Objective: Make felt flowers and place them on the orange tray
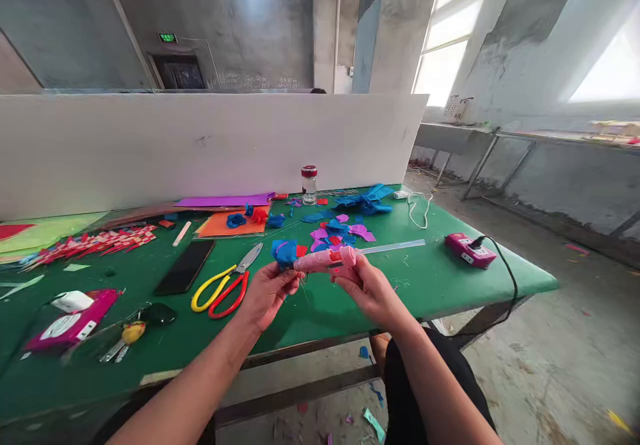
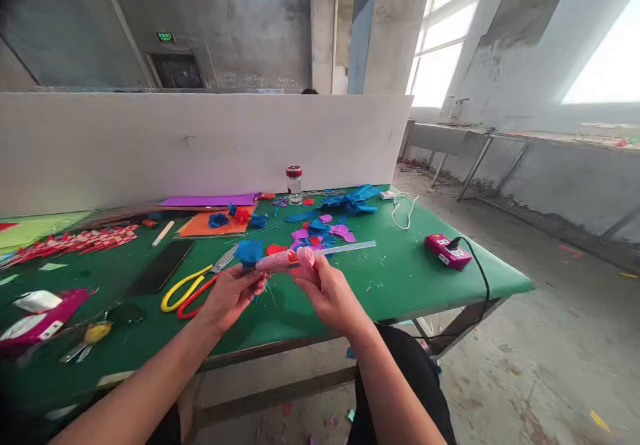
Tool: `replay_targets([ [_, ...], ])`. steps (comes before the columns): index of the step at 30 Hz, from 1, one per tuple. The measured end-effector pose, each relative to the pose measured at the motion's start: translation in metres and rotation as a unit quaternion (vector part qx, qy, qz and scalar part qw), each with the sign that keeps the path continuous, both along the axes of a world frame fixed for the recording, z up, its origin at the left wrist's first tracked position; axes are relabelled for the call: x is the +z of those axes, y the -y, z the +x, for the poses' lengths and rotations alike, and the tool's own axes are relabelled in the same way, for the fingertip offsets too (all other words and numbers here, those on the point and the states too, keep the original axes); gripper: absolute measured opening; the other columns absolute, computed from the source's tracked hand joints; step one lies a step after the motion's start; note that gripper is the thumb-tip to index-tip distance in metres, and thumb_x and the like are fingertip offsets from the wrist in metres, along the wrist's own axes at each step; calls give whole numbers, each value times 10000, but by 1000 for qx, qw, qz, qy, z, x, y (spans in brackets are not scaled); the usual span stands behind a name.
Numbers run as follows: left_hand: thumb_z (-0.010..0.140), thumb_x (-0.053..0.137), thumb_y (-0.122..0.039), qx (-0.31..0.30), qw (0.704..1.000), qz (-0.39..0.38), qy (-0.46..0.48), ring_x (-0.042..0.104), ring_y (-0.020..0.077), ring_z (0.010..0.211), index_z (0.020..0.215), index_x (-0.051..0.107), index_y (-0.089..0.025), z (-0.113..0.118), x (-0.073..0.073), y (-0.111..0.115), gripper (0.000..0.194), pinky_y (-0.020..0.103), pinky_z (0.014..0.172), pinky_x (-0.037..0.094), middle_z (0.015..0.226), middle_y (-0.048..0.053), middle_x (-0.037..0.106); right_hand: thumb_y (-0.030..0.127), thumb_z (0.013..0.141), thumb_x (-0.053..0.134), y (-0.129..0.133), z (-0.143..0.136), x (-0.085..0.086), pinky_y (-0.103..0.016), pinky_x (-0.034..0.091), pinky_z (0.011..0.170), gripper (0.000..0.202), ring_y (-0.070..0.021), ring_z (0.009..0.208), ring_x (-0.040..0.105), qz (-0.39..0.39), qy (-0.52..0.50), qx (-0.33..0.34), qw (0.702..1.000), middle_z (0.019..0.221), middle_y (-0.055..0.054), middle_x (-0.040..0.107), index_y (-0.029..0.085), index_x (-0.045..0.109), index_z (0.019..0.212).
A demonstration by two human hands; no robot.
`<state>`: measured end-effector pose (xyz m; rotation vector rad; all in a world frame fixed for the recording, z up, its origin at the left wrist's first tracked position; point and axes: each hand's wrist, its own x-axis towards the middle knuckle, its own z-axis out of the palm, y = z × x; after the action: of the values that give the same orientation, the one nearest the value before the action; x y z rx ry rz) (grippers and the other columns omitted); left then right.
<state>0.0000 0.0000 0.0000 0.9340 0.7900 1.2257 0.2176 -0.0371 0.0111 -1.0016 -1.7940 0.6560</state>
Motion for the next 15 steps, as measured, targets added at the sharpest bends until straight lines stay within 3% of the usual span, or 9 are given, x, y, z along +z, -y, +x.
replay_targets([
  [8, 567, 881, -228, 3, 1000, -14, 6, 578, 90, 555, 743, 732, -115, 0, 1, -1, 257, 193, 513, 434, 670, 56, 707, 285, 890, 526, 2, 4, 4, -291, 481, 658, 239, -196, 708, 611, 24, 11, -20, 999, 805, -24, 665, 211, 519, 1117],
  [15, 567, 881, -226, 0, 1000, -15, 11, 567, 84, 534, 740, 730, -106, 2, 2, 0, 259, 192, 502, 426, 644, 47, 693, 283, 888, 527, 0, 2, 0, -286, 469, 654, 233, -185, 693, 595, 33, 8, -21, 999, 790, -16, 654, 209, 530, 1109],
])
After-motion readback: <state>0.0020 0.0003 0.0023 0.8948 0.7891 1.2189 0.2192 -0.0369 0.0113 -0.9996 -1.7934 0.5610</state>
